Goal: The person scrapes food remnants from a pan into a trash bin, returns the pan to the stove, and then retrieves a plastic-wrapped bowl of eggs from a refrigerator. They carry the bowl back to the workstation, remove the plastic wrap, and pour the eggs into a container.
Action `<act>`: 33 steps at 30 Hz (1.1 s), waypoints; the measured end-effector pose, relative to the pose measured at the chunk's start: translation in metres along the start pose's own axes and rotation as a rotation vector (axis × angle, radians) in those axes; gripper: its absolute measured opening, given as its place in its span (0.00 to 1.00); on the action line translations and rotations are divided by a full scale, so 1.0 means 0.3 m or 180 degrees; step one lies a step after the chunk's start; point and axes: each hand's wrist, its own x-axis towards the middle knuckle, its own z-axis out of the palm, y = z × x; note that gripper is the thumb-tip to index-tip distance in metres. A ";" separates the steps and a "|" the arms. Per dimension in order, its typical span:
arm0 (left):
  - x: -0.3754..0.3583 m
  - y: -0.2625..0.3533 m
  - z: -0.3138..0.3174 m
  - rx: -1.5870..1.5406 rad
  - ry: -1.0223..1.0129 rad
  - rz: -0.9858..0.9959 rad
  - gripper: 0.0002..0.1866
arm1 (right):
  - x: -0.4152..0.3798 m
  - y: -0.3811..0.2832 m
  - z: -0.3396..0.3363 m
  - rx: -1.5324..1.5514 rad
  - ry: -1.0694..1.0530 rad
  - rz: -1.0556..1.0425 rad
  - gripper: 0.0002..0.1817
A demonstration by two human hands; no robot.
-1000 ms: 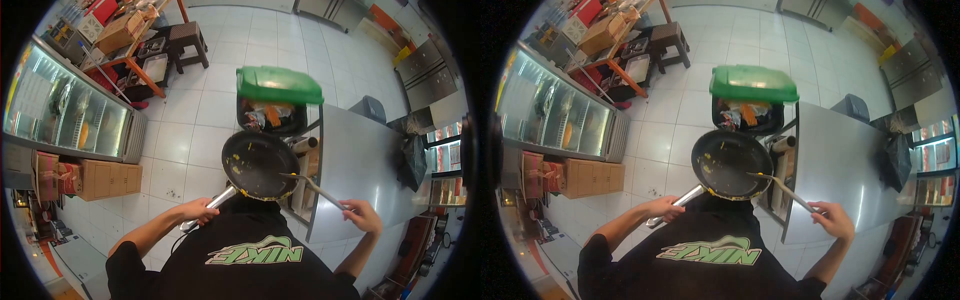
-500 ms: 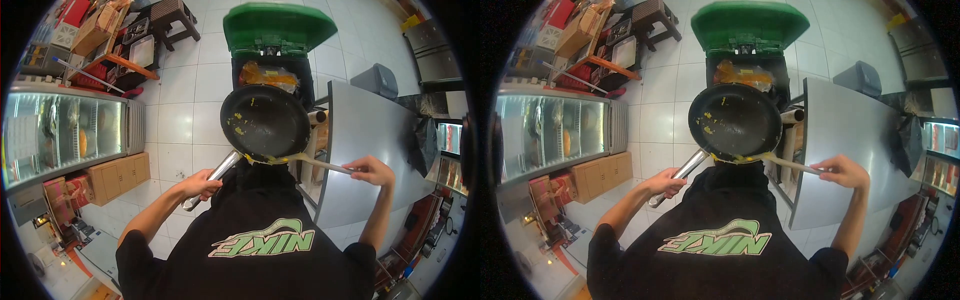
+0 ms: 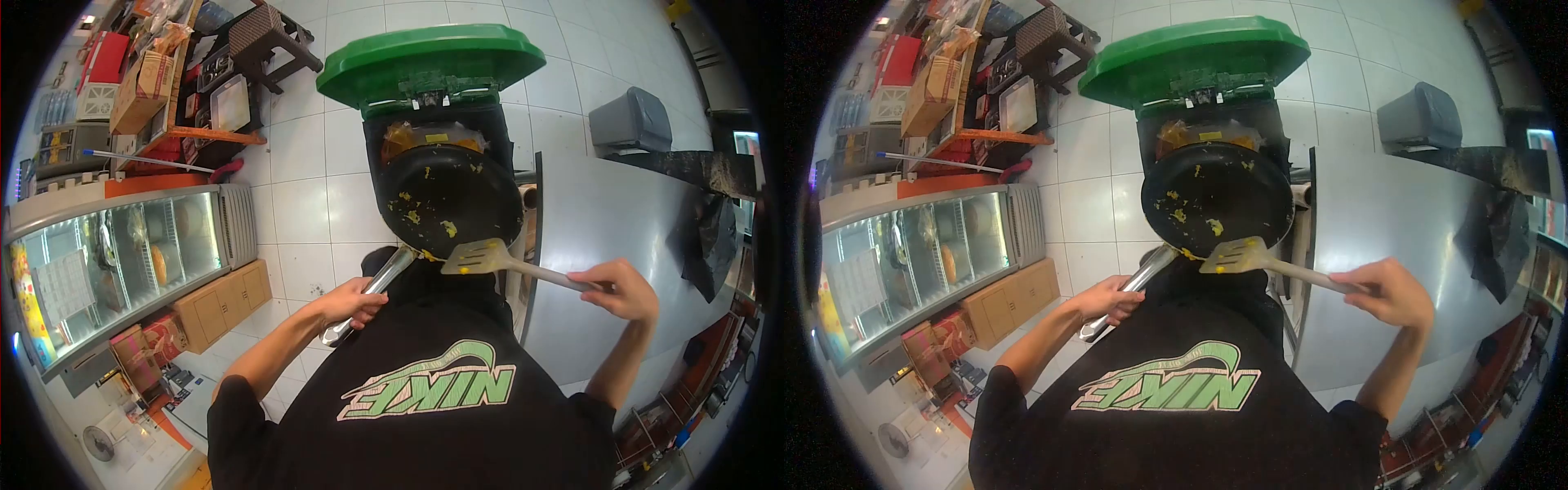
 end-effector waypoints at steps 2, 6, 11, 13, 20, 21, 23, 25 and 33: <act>0.011 0.038 -0.001 -0.0117 -0.0004 -0.0044 0.09 | -0.014 -0.015 -0.044 -0.0106 0.0107 -0.0161 0.21; 0.029 0.103 0.010 -0.0257 0.0033 0.0002 0.10 | 0.077 -0.075 -0.042 -0.0663 0.0158 -0.0252 0.22; 0.033 0.189 -0.039 -0.0243 0.0011 -0.0008 0.09 | 0.129 -0.123 -0.004 -0.0636 0.0599 -0.0229 0.23; 0.022 0.205 -0.056 -0.0508 0.0000 -0.0074 0.09 | 0.034 -0.137 -0.030 -0.0718 0.0673 -0.0067 0.23; 0.053 0.260 -0.103 -0.0941 -0.0218 -0.0098 0.10 | 0.178 -0.203 0.094 -0.0776 0.0997 -0.0123 0.22; 0.056 0.261 -0.111 -0.0978 -0.0239 -0.0102 0.09 | 0.196 -0.208 0.103 -0.0681 0.1053 -0.0313 0.23; 0.028 0.263 -0.115 -0.0972 -0.0171 -0.0099 0.09 | 0.149 -0.190 0.085 -0.0775 0.1079 -0.0466 0.23; -0.001 0.260 -0.116 -0.0529 -0.0044 -0.0088 0.08 | 0.092 -0.214 0.067 -0.0046 0.1184 0.0285 0.21; -0.037 0.191 -0.110 0.0657 -0.0096 0.0109 0.09 | 0.614 -0.144 0.274 -0.0212 0.1037 -0.0050 0.15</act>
